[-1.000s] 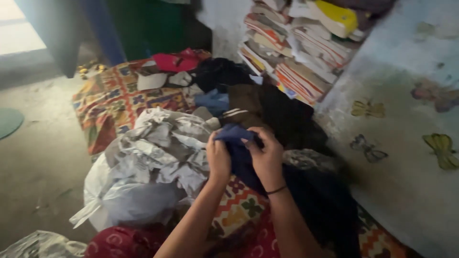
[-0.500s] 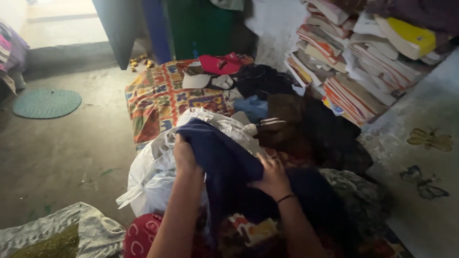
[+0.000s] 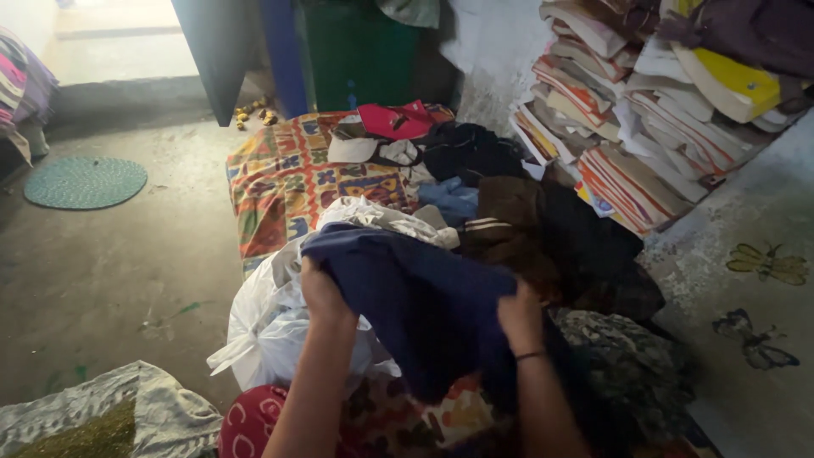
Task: Sort various items of clothing and objects from a pile into a bag or tidy them on a bed.
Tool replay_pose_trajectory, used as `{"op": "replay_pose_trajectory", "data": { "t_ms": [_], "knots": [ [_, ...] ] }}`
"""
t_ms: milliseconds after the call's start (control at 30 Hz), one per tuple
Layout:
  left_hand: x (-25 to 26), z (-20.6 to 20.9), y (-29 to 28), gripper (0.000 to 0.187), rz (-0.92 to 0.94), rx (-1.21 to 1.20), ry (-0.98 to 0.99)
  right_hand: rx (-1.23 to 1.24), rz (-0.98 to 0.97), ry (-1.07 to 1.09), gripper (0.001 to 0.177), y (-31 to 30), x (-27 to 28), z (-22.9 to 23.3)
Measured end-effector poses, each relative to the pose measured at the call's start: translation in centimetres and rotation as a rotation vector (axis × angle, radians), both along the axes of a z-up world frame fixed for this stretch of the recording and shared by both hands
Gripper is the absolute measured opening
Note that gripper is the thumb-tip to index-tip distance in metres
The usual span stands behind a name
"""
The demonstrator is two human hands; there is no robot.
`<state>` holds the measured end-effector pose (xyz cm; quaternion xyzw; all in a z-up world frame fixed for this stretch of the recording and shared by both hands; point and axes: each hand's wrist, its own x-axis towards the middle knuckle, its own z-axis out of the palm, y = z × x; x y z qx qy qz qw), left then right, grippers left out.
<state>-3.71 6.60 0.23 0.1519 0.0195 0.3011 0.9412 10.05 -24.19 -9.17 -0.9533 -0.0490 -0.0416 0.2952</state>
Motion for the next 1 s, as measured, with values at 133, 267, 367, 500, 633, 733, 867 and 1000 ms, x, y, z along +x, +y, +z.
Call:
{"op": "replay_pose_trajectory", "data": {
  "t_ms": [133,267,367,500,633,733,867,1000],
  "knots": [
    [-0.2,1.1,-1.0,0.041,0.021,-0.017,0.03,0.53,-0.025,-0.073,0.05,3.5,-2.5,10.8],
    [1.0,-1.1,-1.3,0.033,0.134,0.083,0.041,1.212,0.214,0.045,0.04,8.3,-5.5,18.2],
    [0.6,-4.1,-0.8,0.038,0.61,0.785,0.381,1.475,0.52,0.105,0.04,11.8,-5.8,19.4],
    [-2.7,3.7,-1.8,0.039,0.796,1.074,0.399,1.64,0.837,0.233,0.035,16.7,-5.9,21.0],
    [0.8,-3.4,2.3,0.043,0.927,1.189,0.24,1.773,0.713,0.482,0.039,20.4,-2.0,15.7],
    [2.9,-9.3,4.1,0.06,0.877,1.587,0.688,1.151,0.622,0.266,0.051,21.0,1.2,9.0],
    [1.3,-7.5,1.8,0.057,0.096,1.81,1.413,0.253,0.468,0.1,0.082,17.6,2.1,2.9],
    [1.7,-10.9,2.2,0.058,0.159,1.679,1.369,0.062,0.347,0.244,0.089,12.7,2.5,-2.3]
  ]
}}
